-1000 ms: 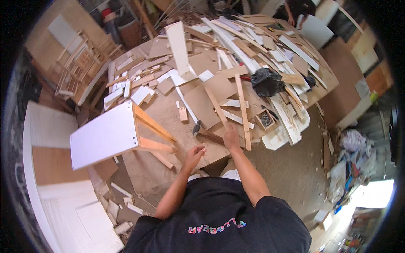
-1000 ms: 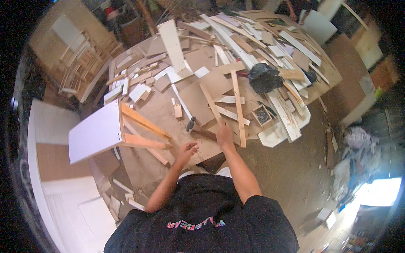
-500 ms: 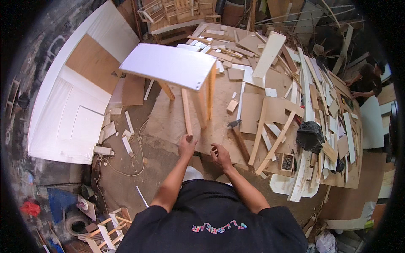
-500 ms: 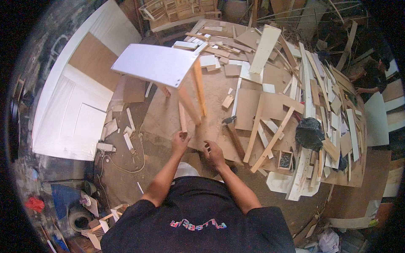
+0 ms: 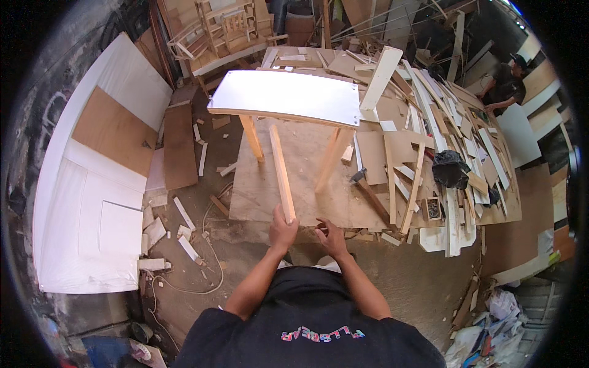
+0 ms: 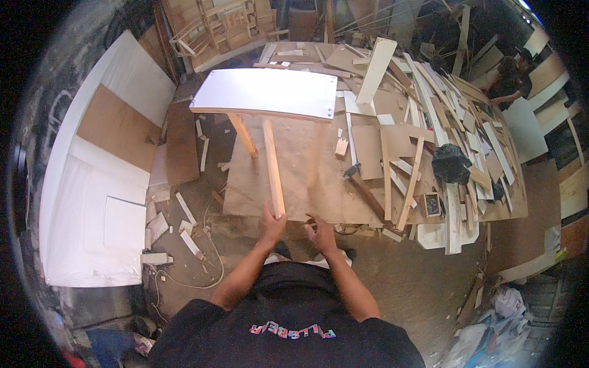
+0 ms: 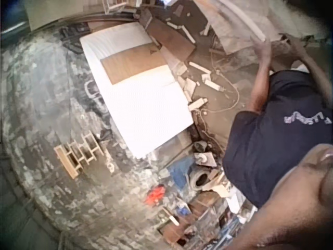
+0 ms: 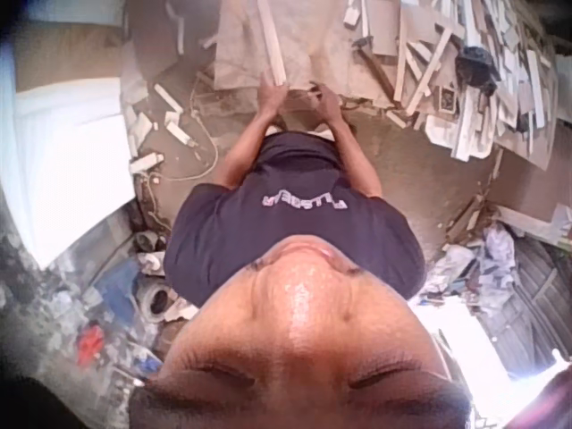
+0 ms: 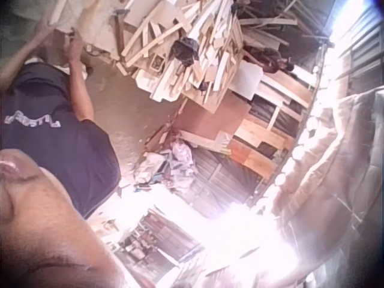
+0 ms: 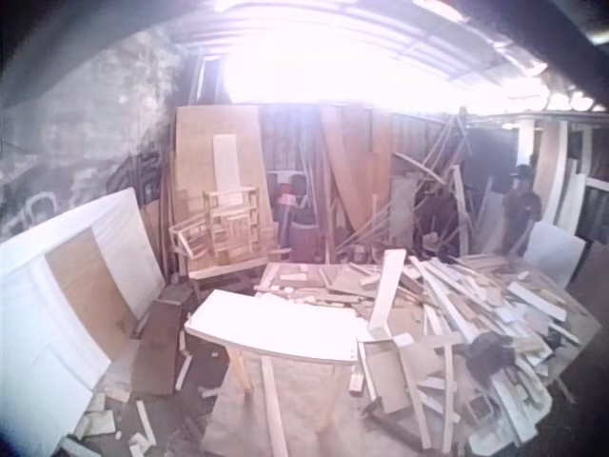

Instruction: The person assembles a small wooden stool by positioning wooden leg pieces against the underside of a white board and driving nails into them using a hammer.

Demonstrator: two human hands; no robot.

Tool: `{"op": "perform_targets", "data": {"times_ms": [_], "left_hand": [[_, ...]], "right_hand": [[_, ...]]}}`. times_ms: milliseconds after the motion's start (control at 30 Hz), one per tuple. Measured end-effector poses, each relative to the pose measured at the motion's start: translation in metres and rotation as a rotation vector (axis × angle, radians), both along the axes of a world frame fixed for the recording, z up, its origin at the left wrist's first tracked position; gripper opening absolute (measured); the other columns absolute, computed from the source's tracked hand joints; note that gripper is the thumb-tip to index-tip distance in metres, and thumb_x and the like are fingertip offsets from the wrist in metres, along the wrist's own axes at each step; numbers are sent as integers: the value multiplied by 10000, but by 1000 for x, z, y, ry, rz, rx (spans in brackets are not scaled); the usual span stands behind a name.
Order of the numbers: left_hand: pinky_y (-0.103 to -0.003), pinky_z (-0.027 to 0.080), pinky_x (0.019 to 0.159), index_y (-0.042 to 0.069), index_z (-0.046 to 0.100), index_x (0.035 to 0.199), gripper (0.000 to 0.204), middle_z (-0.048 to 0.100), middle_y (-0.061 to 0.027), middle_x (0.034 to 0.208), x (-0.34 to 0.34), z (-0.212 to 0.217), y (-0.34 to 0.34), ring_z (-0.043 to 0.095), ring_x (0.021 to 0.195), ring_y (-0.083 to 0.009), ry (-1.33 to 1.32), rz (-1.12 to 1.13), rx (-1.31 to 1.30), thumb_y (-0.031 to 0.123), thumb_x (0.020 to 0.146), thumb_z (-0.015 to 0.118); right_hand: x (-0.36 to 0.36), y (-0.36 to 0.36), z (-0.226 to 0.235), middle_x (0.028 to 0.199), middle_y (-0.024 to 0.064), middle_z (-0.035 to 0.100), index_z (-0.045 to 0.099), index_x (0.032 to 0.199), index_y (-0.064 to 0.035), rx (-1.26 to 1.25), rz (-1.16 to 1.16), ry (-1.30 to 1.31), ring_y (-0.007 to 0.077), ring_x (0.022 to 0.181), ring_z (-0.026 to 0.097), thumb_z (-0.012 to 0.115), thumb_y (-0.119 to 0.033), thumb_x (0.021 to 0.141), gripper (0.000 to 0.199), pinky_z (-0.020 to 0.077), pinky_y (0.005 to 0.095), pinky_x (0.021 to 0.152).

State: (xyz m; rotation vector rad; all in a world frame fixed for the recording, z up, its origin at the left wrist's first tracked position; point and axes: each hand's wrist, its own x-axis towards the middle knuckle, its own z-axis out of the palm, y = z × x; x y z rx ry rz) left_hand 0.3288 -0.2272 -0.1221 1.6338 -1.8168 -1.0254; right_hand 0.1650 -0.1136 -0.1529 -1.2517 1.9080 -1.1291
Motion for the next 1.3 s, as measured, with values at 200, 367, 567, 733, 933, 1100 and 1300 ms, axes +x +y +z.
{"op": "perform_targets", "data": {"times_ms": [200,367,567,733,933,1100,1300], "left_hand": [[-317,533,577,39,636,1422,443,710,-89,871,86,83,16,629,639,-133,505,-153,100,162,998,671],[-255,493,483,28,656,1399,371,674,-47,836,96,147,25,555,554,-81,799,-243,150,198,1073,610],[-266,537,677,21,582,1484,444,616,-18,898,98,181,39,585,716,-91,975,-408,178,117,1056,647],[-243,503,701,35,660,1412,475,592,3,858,91,205,53,576,738,-99,651,-365,-242,75,955,783],[-263,567,803,-18,703,1232,381,628,-49,1000,76,221,38,652,979,-127,484,-149,-597,99,900,848],[-318,583,941,-21,618,1162,376,671,-95,1139,76,217,-10,702,1047,-195,651,-150,-626,115,905,857],[-302,594,892,-7,604,1100,322,723,-100,1127,77,213,-48,717,1013,-149,898,-95,-502,97,924,852]], "right_hand": [[56,-29,81,1402,167,616,543,1528,-140,-163,83,-24,268,1006,734,791,-10,865,720,603,358,817],[96,-41,143,1548,182,488,538,1530,-149,-349,176,16,299,1164,682,787,75,817,787,596,371,893],[100,-40,163,1414,190,625,649,1376,-48,-532,126,114,369,1263,656,770,67,799,601,571,418,999],[102,-17,202,1348,207,677,636,1380,-27,-581,119,195,392,1202,694,741,-13,881,510,571,440,993],[106,-23,228,1391,224,642,535,1528,-69,-494,139,96,367,1124,718,750,-78,957,610,613,425,891],[115,-25,221,1378,236,638,498,1552,-63,-428,54,25,328,1058,740,780,-84,933,681,626,415,826],[123,-51,212,1381,192,656,523,1533,-53,-395,63,67,279,1037,753,814,-68,905,693,647,357,802]]}}
